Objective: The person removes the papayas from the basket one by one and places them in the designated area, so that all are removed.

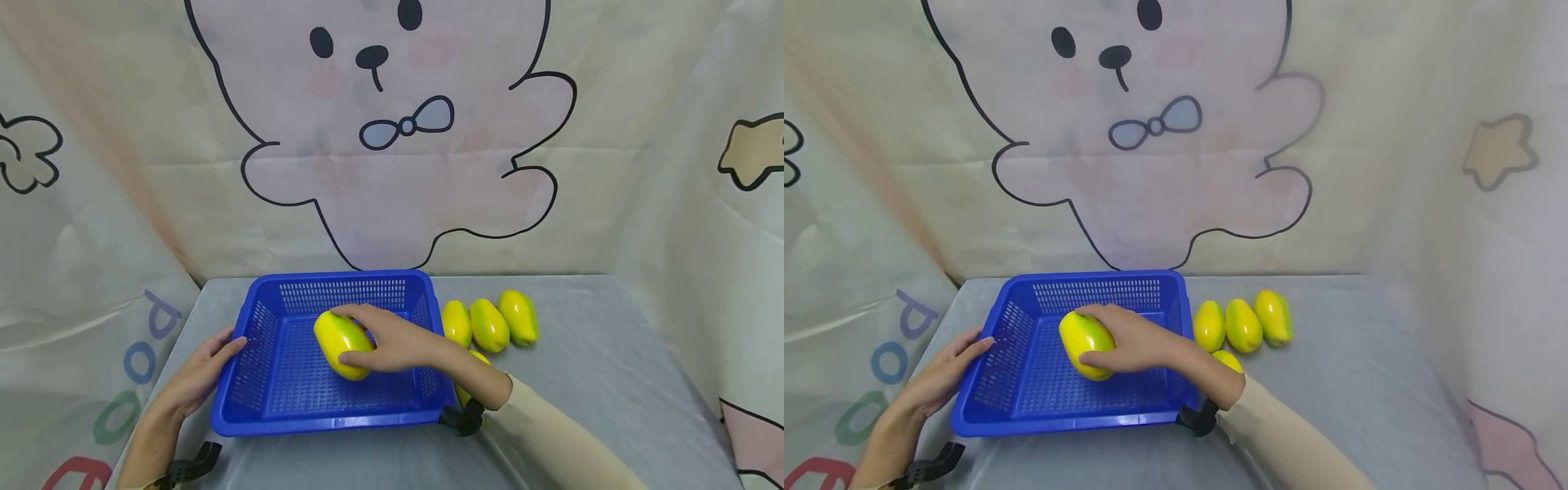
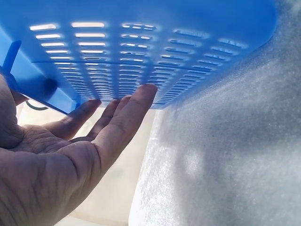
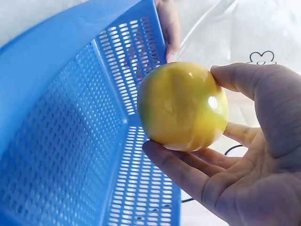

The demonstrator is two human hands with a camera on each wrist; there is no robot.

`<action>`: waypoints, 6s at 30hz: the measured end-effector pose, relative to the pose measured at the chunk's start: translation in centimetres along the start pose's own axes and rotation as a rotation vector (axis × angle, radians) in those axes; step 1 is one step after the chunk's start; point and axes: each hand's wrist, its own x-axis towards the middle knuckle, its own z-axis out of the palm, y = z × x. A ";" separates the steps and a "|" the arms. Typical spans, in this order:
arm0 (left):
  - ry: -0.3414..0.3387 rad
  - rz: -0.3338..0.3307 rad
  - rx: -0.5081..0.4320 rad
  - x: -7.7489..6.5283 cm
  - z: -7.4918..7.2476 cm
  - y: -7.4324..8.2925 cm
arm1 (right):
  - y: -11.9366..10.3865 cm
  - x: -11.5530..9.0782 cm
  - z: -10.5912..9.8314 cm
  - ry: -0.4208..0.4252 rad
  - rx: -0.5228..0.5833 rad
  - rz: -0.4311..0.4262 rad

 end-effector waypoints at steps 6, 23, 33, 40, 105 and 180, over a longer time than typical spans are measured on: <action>0.023 -0.025 0.009 -0.1 -0.3 0.1 | -0.4 -1.5 -0.9 0.046 -0.025 0.024; 0.029 -0.034 0.024 0.6 -0.6 0.7 | 1.1 -6.2 -1.6 0.247 0.141 0.071; 0.026 -0.066 0.016 0.7 0.3 -0.1 | 3.9 -9.3 -1.8 0.319 0.335 0.096; 0.031 -0.026 0.030 0.9 0.5 0.2 | 4.9 -11.0 -2.8 0.405 0.347 0.085; 0.046 -0.051 0.053 0.2 -0.3 0.1 | 13.0 -23.4 2.2 0.575 0.133 0.623; 0.035 -0.026 0.050 0.1 -0.5 -0.1 | 14.4 -21.7 4.0 0.535 0.123 0.777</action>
